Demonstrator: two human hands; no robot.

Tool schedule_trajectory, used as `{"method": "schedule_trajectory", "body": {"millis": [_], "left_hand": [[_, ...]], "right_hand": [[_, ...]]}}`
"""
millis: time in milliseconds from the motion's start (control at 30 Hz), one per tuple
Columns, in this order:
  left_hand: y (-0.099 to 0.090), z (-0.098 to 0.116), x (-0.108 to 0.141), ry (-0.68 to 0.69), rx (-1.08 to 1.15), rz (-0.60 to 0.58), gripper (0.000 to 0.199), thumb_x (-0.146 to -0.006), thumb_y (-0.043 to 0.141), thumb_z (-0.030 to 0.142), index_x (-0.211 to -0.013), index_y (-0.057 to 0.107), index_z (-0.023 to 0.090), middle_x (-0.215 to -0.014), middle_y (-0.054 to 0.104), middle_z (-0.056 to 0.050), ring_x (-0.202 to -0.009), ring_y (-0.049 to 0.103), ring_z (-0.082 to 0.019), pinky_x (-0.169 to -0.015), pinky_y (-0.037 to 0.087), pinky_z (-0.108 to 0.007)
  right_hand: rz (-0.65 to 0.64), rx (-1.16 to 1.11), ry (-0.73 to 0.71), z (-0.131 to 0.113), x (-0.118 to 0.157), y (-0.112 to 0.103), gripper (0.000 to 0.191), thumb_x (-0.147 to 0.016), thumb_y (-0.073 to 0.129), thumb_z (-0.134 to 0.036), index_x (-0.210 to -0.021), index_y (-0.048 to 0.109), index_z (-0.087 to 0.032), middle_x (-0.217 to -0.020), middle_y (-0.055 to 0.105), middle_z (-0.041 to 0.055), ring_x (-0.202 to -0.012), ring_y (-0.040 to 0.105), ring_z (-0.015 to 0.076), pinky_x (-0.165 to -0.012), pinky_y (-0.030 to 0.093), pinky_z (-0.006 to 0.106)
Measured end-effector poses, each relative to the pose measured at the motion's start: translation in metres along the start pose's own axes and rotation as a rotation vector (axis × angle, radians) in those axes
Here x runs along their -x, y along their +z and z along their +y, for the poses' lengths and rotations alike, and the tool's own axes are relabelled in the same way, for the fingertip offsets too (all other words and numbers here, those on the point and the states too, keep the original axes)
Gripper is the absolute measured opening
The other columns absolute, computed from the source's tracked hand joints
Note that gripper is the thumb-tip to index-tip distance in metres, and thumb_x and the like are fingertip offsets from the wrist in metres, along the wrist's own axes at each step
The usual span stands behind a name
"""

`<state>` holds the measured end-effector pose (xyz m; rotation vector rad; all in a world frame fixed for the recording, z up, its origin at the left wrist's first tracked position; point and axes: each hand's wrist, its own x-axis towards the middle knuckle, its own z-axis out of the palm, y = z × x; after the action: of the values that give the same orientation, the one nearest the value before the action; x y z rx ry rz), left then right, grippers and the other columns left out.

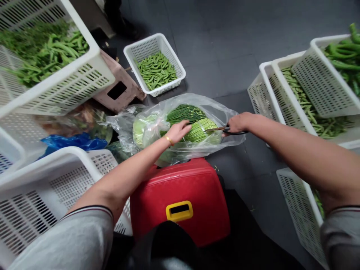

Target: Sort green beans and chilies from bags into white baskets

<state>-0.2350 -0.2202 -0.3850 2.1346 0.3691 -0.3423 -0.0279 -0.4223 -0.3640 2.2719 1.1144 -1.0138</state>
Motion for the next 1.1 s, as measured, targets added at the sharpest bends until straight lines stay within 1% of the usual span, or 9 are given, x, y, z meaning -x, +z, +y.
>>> {"method": "schedule_trajectory", "body": {"millis": [67, 167, 267, 433, 567, 700, 833, 933, 1100], "left_hand": [[0.018, -0.012, 0.027, 0.025, -0.12, -0.195, 0.048, -0.093, 0.046, 0.044, -0.128, 0.057, 0.013, -0.126, 0.064, -0.013, -0.117, 0.058, -0.025, -0.102, 0.043, -0.033], [0.038, -0.022, 0.051, 0.055, -0.128, -0.565, 0.042, -0.092, 0.046, 0.039, -0.124, 0.06, 0.015, -0.13, 0.063, -0.011, -0.115, 0.06, -0.022, -0.098, 0.043, -0.027], [0.046, -0.025, 0.056, 0.074, -0.052, -0.727, 0.041, -0.095, 0.038, 0.034, -0.122, 0.062, 0.014, -0.125, 0.066, -0.011, -0.105, 0.063, -0.019, -0.091, 0.044, -0.024], [0.044, -0.03, 0.053, 0.08, -0.039, -0.659, 0.04, -0.094, 0.041, 0.039, -0.116, 0.066, 0.018, -0.118, 0.069, -0.007, -0.1, 0.063, -0.018, -0.089, 0.043, -0.021], [0.026, -0.052, 0.058, 0.012, -0.174, -0.538, 0.04, -0.093, 0.041, 0.042, -0.103, 0.071, 0.017, -0.103, 0.072, -0.006, -0.093, 0.063, -0.018, -0.086, 0.044, -0.022], [0.002, -0.081, 0.073, -0.059, -0.362, -0.327, 0.04, -0.093, 0.04, 0.039, -0.11, 0.068, 0.016, -0.111, 0.068, -0.009, -0.103, 0.06, -0.02, -0.096, 0.043, -0.028], [0.0, -0.093, 0.091, -0.06, -0.528, -0.353, 0.034, -0.085, 0.056, 0.038, -0.111, 0.068, 0.02, -0.129, 0.06, -0.007, -0.114, 0.056, -0.022, -0.102, 0.042, -0.032], [0.006, -0.091, 0.099, -0.032, -0.624, -0.388, 0.03, -0.083, 0.057, 0.037, -0.104, 0.071, 0.021, -0.129, 0.06, -0.006, -0.114, 0.056, -0.025, -0.101, 0.043, -0.035], [0.006, -0.08, 0.101, 0.014, -0.673, -0.438, 0.028, -0.084, 0.054, 0.032, -0.094, 0.073, 0.014, -0.135, 0.057, -0.013, -0.113, 0.058, -0.027, -0.1, 0.043, -0.035]], "right_hand": [[-0.044, 0.037, -0.05, 0.0, -0.007, -0.005, 0.053, -0.062, 0.073, -0.067, -0.08, 0.073, -0.017, -0.09, 0.072, 0.0172, -0.095, 0.065, 0.0347, -0.084, 0.048, 0.048], [-0.066, 0.062, -0.102, -0.007, -0.013, -0.007, 0.052, -0.069, 0.068, -0.066, -0.085, 0.074, -0.017, -0.091, 0.072, 0.0167, -0.092, 0.066, 0.0326, -0.079, 0.049, 0.043], [-0.069, 0.078, -0.11, -0.016, -0.017, -0.004, 0.055, -0.072, 0.064, -0.068, -0.089, 0.074, -0.016, -0.091, 0.073, 0.0159, -0.091, 0.067, 0.0309, -0.075, 0.049, 0.038], [-0.065, -0.004, -0.125, -0.021, -0.003, 0.018, 0.055, -0.074, 0.061, -0.069, -0.082, 0.074, -0.016, -0.085, 0.072, 0.0162, -0.084, 0.068, 0.0303, -0.067, 0.047, 0.034], [-0.09, -0.108, -0.173, -0.017, 0.021, 0.043, 0.057, -0.082, 0.05, -0.07, -0.083, 0.072, -0.017, -0.082, 0.072, 0.015, -0.08, 0.068, 0.0291, -0.065, 0.046, 0.033], [-0.122, -0.066, -0.163, -0.023, 0.017, 0.028, 0.059, -0.081, 0.055, -0.068, -0.094, 0.073, -0.014, -0.093, 0.072, 0.018, -0.089, 0.067, 0.0322, -0.074, 0.048, 0.037], [-0.147, 0.151, -0.142, -0.038, 0.002, -0.005, 0.057, -0.074, 0.067, -0.061, -0.1, 0.073, -0.01, -0.11, 0.069, 0.0224, -0.101, 0.064, 0.0347, -0.08, 0.047, 0.037], [-0.151, 0.173, -0.148, -0.045, 0.013, -0.005, 0.052, -0.077, 0.063, -0.059, -0.091, 0.073, -0.009, -0.104, 0.07, 0.0227, -0.096, 0.066, 0.0323, -0.075, 0.046, 0.033], [-0.213, -0.198, -0.526, -0.045, 0.066, 0.02, 0.059, -0.088, 0.039, -0.067, -0.086, 0.067, -0.015, -0.077, 0.069, 0.0086, -0.073, 0.064, 0.0211, -0.065, 0.043, 0.027]]}}
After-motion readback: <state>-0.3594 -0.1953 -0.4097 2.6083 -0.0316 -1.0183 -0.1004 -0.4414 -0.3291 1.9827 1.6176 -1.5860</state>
